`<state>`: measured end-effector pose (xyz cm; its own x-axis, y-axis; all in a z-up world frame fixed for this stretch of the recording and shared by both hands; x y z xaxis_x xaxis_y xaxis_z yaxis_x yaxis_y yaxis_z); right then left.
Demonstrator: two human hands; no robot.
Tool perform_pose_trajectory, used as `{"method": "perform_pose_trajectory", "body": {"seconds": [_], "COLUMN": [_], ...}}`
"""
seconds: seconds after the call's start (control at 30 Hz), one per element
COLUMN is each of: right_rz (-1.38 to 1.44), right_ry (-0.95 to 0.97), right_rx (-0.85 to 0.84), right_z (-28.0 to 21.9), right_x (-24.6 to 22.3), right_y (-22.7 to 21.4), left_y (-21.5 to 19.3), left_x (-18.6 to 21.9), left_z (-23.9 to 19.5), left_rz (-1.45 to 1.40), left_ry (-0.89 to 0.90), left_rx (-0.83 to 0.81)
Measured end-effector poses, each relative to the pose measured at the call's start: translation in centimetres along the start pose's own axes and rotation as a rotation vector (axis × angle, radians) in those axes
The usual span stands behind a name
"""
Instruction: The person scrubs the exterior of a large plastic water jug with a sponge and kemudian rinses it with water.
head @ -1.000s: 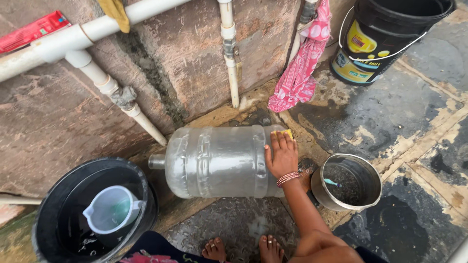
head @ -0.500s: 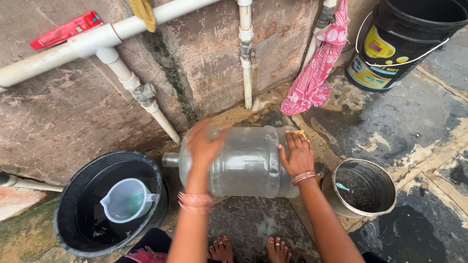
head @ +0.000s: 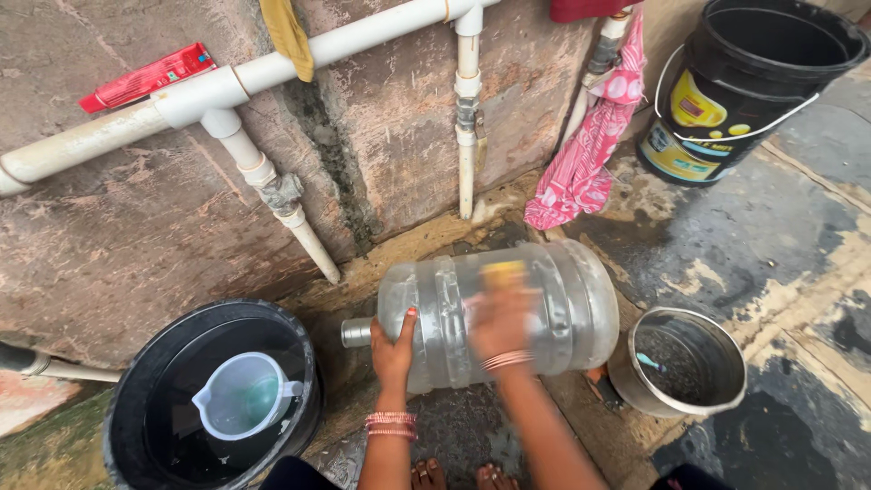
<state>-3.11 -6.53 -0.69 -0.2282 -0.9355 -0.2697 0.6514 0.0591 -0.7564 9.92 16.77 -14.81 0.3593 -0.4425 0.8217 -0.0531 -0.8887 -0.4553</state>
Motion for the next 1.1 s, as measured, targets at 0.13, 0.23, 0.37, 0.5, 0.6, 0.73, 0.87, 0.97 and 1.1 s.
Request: {"method": "perform_pose_trajectory", "body": {"seconds": [0.13, 0.23, 0.37, 0.5, 0.6, 0.73, 0.87, 0.97, 1.1], "right_rz": [0.082, 0.035, -0.243, -0.355, -0.281, -0.191, -0.101, -0.112, -0.170], "right_ry": [-0.312, -0.169, 0.044, 0.043, -0.044, -0.110, -0.145, -0.073, 0.018], "right_rx": [-0.239, -0.579, -0.642, -0.621, -0.524, -0.571, -0.536, -0.547, -0.433], "right_z": [-1.2, -1.1, -1.2, -0.4, -0.5, -1.3, -0.3, 1.5, 3.3], "right_x": [-11.9, -7.5, 5.4, 9.8, 6.8, 1.8, 1.4, 4.5, 5.7], "right_y": [0.7, -0.4, -5.4, -3.4, -1.4, 0.5, -0.1, -0.1, -0.1], "left_y": [0.2, 0.7, 1.3, 1.8, 1.6, 1.5, 0.6, -0.5, -1.8], "left_x": [0.9, 1.2, 1.1, 0.9, 0.7, 0.4, 2.2, 3.7, 4.5], "left_z": [0.0, -0.3, 0.2, 1.4, 0.8, 0.8, 1.2, -0.6, -1.8], "left_rz": [-0.081, -0.100, -0.044, 0.033, 0.003, -0.027, -0.057, -0.142, -0.164], "left_ry": [0.008, -0.100, -0.103, -0.038, -0.050, -0.118, 0.080, 0.252, 0.231], "left_rx": [-0.044, -0.091, -0.076, -0.075, -0.108, -0.163, -0.136, -0.038, 0.026]}}
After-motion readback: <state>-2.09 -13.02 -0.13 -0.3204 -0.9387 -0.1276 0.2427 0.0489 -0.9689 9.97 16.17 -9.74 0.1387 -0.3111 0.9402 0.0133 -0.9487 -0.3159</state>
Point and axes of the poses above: each hand's wrist, its own z-axis towards the middle knuckle, its own y-axis out of the palm, x = y × z, the point moved 10 cm from there along z, towards the middle knuckle, and after that the axes turned 9 degrees about -y, right-handed, at the moved point
